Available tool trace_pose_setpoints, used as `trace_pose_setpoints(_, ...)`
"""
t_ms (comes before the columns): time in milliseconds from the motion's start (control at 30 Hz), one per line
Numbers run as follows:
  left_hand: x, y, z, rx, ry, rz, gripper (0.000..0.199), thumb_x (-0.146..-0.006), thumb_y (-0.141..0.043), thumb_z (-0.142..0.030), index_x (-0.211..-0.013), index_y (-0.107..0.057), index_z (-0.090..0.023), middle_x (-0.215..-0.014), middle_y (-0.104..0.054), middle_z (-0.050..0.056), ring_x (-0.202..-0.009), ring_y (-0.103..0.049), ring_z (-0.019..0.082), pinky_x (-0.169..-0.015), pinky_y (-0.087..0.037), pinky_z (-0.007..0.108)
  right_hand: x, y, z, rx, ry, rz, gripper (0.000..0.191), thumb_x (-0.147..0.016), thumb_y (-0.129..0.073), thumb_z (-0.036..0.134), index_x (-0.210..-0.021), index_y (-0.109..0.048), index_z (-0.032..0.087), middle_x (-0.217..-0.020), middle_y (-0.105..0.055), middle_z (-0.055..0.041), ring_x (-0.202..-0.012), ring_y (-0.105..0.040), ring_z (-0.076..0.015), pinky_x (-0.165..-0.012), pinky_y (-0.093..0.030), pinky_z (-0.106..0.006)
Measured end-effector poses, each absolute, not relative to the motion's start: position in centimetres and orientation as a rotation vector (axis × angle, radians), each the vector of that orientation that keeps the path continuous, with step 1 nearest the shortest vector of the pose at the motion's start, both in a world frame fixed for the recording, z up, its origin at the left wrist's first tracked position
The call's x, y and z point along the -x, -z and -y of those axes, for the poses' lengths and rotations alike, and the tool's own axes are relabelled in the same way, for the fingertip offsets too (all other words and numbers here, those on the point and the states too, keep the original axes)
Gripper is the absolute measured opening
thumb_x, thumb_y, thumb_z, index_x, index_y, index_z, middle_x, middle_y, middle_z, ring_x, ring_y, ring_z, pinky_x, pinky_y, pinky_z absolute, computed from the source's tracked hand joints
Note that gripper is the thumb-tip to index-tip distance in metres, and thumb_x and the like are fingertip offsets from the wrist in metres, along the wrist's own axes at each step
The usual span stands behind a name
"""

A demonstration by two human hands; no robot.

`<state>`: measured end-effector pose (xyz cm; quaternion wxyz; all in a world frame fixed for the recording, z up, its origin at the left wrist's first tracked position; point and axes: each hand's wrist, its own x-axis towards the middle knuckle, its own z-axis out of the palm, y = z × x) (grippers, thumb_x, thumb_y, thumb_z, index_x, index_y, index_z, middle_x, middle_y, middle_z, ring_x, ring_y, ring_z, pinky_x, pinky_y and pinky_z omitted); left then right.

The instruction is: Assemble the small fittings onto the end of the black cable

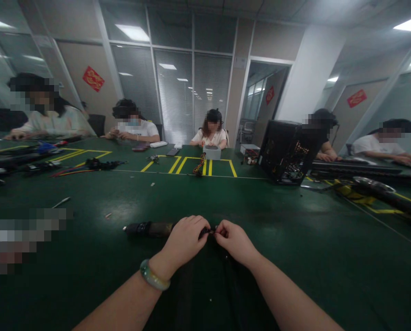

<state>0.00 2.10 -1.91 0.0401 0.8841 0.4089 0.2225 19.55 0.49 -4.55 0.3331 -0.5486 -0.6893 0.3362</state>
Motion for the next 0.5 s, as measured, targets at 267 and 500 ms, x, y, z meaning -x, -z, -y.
trace_pose_setpoints(267, 0.16, 1.81, -2.12, -2.701, -0.691, -1.22, 0.008, -0.085, -0.056, -0.018, -0.091, -0.059, -0.022, -0.093, -0.062, 0.001, -0.088, -0.057, 0.02, -0.078, -0.041, 0.033, -19.37, 4.48, -0.38, 1.418, -0.889, 1.806, 0.008, -0.083, -0.061, 0.028, -0.083, -0.064, 0.02, -0.078, -0.067, 0.0007, -0.068, -0.061, -0.0157, -0.057, -0.042, -0.023)
trace_pose_setpoints(500, 0.17, 1.54, -2.03, -2.711, -0.681, -1.195, 0.005, -0.087, -0.058, -0.019, -0.09, -0.059, -0.023, -0.093, -0.061, 0.0, -0.088, -0.056, 0.019, -0.078, -0.04, 0.033, -19.18, 4.0, -0.2, 1.395, -0.903, 1.783, 0.009, -0.083, -0.063, 0.029, -0.085, -0.066, 0.02, -0.079, -0.068, 0.0, -0.07, -0.062, -0.0161, -0.06, -0.044, -0.024)
